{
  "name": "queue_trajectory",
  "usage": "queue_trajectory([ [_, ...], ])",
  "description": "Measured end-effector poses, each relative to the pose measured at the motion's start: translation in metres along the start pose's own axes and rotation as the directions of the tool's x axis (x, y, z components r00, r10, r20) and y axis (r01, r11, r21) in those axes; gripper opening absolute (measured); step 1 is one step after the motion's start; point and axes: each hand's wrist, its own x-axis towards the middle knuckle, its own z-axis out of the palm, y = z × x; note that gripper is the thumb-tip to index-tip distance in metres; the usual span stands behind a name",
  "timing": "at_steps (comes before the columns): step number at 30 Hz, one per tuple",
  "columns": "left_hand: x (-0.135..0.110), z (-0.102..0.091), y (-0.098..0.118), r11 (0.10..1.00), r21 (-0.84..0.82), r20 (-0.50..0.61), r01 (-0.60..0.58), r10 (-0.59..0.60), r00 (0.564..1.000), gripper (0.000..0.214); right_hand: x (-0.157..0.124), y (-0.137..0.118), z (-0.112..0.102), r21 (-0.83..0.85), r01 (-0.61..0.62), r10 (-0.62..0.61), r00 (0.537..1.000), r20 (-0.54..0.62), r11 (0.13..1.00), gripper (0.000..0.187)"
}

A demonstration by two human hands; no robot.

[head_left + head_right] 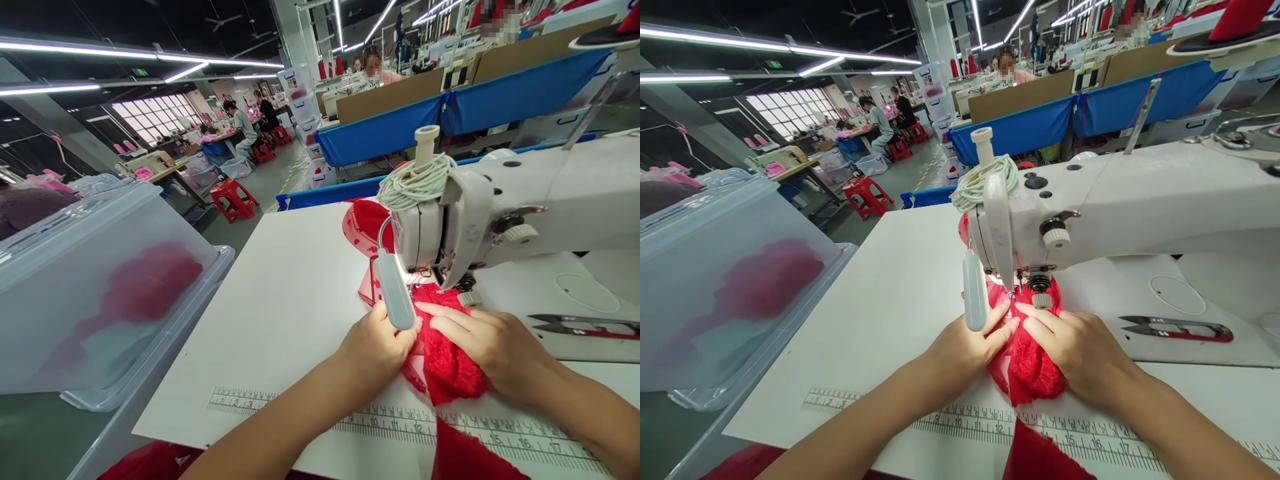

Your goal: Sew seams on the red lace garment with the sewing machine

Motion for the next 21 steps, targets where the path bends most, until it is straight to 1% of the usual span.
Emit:
queue_trajectory([
  [2, -0.001, -0.001, -0.004, 1.000, -0.004, 0.020, -0.015, 0.015, 1.000, 0.025, 0.002, -0.001, -0.002, -0.009, 0.005, -0.005, 1.000, 0.001, 1.000, 0.035],
  [7, -0.003, 0.001, -0.005, 1.000, 0.002, 0.058, 0.005, -0.005, 0.998, 0.025, 0.008, -0.002, -0.010, -0.034, 0.014, -0.013, 0.999, 0.032, 0.999, 0.033],
  [9, -0.003, 0.001, -0.003, 1.000, 0.015, 0.040, 0.008, -0.009, 0.999, 0.023, 0.009, -0.002, -0.011, -0.037, 0.017, -0.015, 0.999, 0.043, 0.999, 0.033],
  [11, -0.003, 0.002, -0.001, 0.999, 0.044, -0.003, 0.012, -0.012, 1.000, 0.020, 0.007, -0.002, -0.009, -0.018, 0.002, -0.001, 0.999, 0.042, 1.000, 0.034],
  [15, -0.003, 0.006, 0.003, 0.996, 0.083, -0.085, 0.017, -0.010, 0.996, 0.023, 0.000, -0.001, 0.000, 0.021, -0.071, 0.070, 0.997, 0.020, 0.997, 0.036],
  [21, -0.006, 0.013, 0.004, 0.996, 0.086, -0.075, 0.005, 0.001, 0.997, 0.034, -0.007, -0.001, 0.003, 0.002, -0.082, 0.081, 0.994, 0.075, 0.997, 0.037],
])
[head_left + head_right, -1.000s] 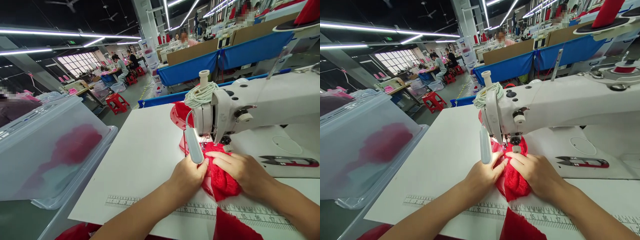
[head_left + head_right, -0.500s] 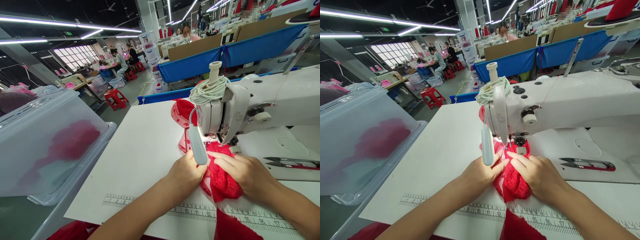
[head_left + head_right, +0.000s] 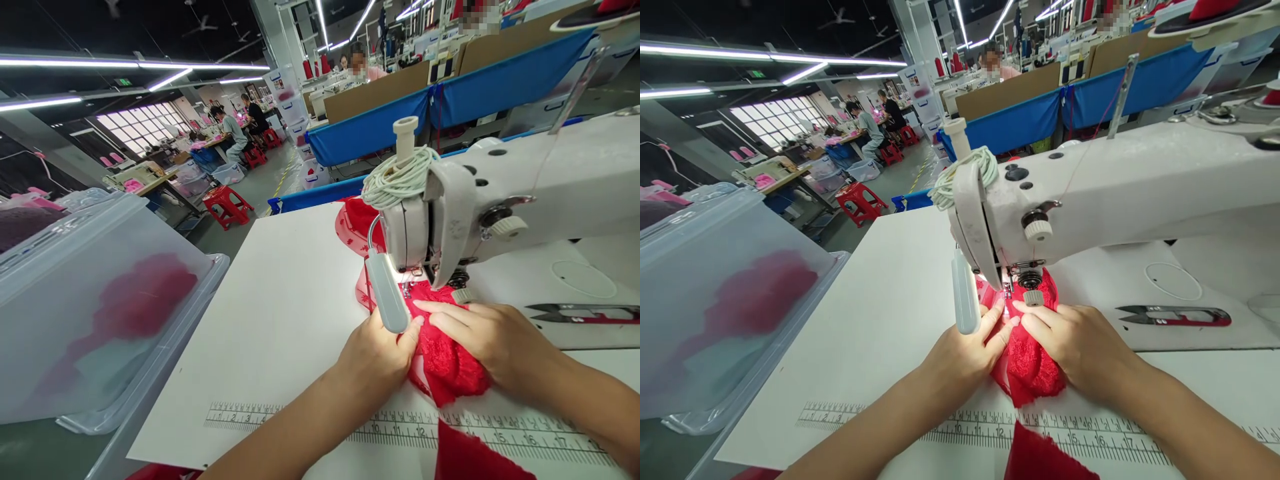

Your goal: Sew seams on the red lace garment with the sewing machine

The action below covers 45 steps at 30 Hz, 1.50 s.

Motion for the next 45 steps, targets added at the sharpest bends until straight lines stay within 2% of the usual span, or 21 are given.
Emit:
queue_trajectory([
  [3, -0.001, 0.003, 0.000, 1.000, 0.001, 0.004, -0.001, 0.001, 1.000, 0.036, 0.000, 0.000, -0.001, -0.007, -0.002, 0.002, 1.000, 0.006, 1.000, 0.035],
  [8, -0.001, 0.005, 0.000, 1.000, 0.013, -0.052, -0.012, 0.012, 0.999, 0.035, 0.001, 0.000, 0.000, -0.009, -0.009, 0.009, 1.000, 0.003, 1.000, 0.036],
  [12, 0.000, 0.003, -0.001, 0.999, 0.030, -0.044, -0.017, 0.019, 0.999, 0.033, 0.000, 0.000, 0.003, -0.005, -0.010, 0.010, 1.000, -0.007, 1.000, 0.036],
  [16, 0.002, 0.000, -0.002, 1.000, 0.003, 0.017, 0.018, -0.018, 1.000, 0.030, 0.001, 0.001, 0.003, -0.008, -0.013, 0.012, 0.999, -0.031, 1.000, 0.036],
  [20, 0.004, -0.002, -0.003, 0.991, -0.095, 0.110, 0.094, -0.083, 0.990, 0.026, 0.009, 0.002, -0.003, -0.016, 0.013, -0.014, 0.999, -0.038, 1.000, 0.036],
  [24, 0.004, -0.002, -0.004, 0.983, -0.138, 0.132, 0.121, -0.102, 0.986, 0.025, 0.010, 0.003, -0.003, -0.018, 0.031, -0.032, 0.998, -0.060, 0.999, 0.039],
  [31, 0.004, -0.002, -0.002, 0.995, -0.045, 0.087, 0.085, -0.081, 0.993, 0.024, -0.001, 0.006, 0.009, -0.020, -0.032, 0.031, 0.999, -0.023, 0.999, 0.038],
  [41, 0.006, -0.006, 0.001, 0.998, 0.054, 0.152, 0.022, -0.030, 0.988, 0.029, 0.004, 0.005, 0.004, 0.003, -0.027, 0.027, 0.999, -0.021, 1.000, 0.034],
  [45, 0.005, -0.005, 0.003, 0.996, 0.080, 0.118, 0.043, -0.052, 0.992, 0.029, 0.005, 0.004, 0.002, 0.014, -0.049, 0.049, 0.999, 0.006, 0.999, 0.035],
])
